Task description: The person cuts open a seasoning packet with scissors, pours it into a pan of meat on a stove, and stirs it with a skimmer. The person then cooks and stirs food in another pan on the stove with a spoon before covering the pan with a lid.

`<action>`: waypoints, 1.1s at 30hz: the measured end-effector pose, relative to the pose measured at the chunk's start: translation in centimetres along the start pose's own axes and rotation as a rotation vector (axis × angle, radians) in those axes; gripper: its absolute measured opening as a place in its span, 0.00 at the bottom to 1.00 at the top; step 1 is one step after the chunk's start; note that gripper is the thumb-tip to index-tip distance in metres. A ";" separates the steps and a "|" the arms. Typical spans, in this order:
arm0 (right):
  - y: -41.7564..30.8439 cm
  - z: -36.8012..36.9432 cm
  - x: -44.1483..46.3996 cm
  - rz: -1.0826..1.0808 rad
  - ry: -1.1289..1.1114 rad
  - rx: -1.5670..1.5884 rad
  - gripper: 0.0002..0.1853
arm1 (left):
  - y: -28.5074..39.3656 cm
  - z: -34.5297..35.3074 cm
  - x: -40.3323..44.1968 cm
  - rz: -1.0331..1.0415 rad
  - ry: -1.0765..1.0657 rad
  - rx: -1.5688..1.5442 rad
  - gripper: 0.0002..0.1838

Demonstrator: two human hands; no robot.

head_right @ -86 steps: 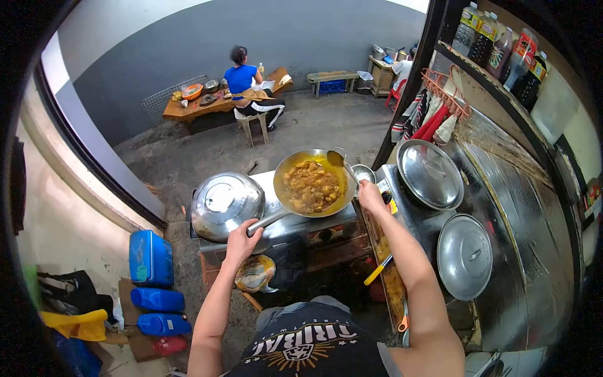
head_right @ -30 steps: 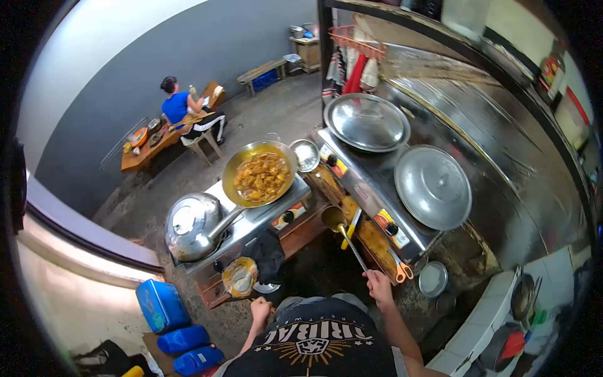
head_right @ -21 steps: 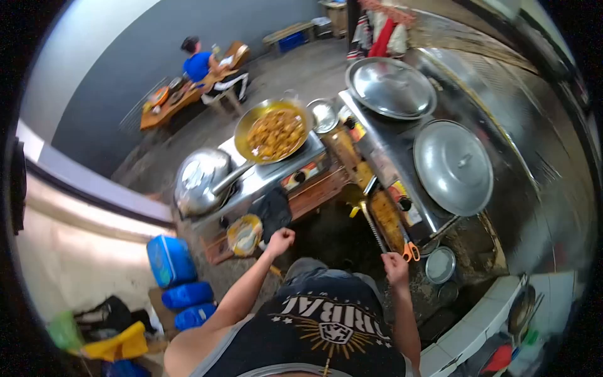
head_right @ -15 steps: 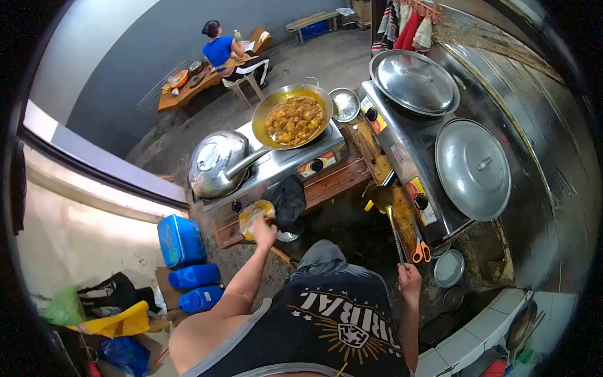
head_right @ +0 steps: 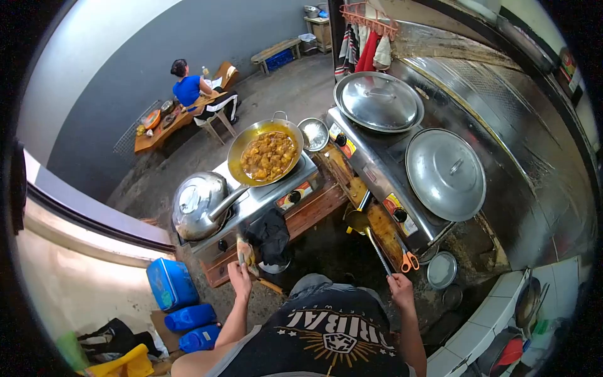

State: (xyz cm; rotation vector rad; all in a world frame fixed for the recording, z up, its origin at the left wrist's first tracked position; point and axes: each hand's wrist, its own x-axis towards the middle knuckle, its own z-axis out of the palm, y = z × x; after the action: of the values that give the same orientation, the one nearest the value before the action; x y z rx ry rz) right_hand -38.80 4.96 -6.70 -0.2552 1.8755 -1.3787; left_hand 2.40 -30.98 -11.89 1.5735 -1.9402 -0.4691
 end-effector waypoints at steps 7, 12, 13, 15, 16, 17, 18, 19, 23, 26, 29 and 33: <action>2.2 -0.1 -0.7 0.016 0.034 0.038 0.09 | 15.9 3.2 1.2 0.044 -0.060 -0.615 0.07; 2.6 -1.3 -3.4 -0.097 0.149 -0.082 0.08 | 31.0 7.7 5.5 0.404 -0.204 -0.702 0.06; 3.3 -1.8 -4.1 -0.092 0.155 -0.013 0.10 | 33.1 10.2 6.3 0.429 -0.291 -0.830 0.06; 4.1 -2.7 -5.7 -0.133 0.173 0.031 0.11 | 40.5 11.2 6.8 0.561 -0.335 -0.759 0.07; 4.1 -3.0 -6.5 -0.153 0.177 0.050 0.12 | 43.8 12.5 7.0 0.569 -0.401 -0.787 0.09; 2.1 -3.4 -8.4 0.011 0.214 0.006 0.13 | 47.3 13.5 7.0 0.594 -0.432 -0.721 0.12; 2.0 -3.8 -9.4 0.017 0.238 0.008 0.14 | 51.3 13.1 6.3 0.628 -0.422 -0.660 0.14; 2.5 -4.0 -10.4 0.021 0.262 0.008 0.14 | 55.0 13.7 5.7 0.702 -0.408 -0.626 0.13; 6.3 -4.9 -12.9 0.050 0.308 0.029 0.17 | 64.6 19.7 3.1 0.998 -0.512 -0.426 0.18; 7.7 -4.8 -14.4 0.077 0.377 -0.017 0.17 | 67.0 27.7 0.9 1.050 -0.601 -0.199 0.29; 8.8 -4.7 -15.7 0.027 0.398 0.080 0.12 | 68.5 29.2 -0.5 1.112 -0.505 0.026 0.42; 11.2 -3.7 -16.2 0.031 0.445 0.266 0.09 | 69.2 28.6 -0.6 1.074 -0.614 0.019 0.48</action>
State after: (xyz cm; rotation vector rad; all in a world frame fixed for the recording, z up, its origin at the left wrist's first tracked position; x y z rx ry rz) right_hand -27.28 21.23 -8.64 0.2327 2.0000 -1.7480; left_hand -68.29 -16.60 8.16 0.1956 -2.8689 -0.4649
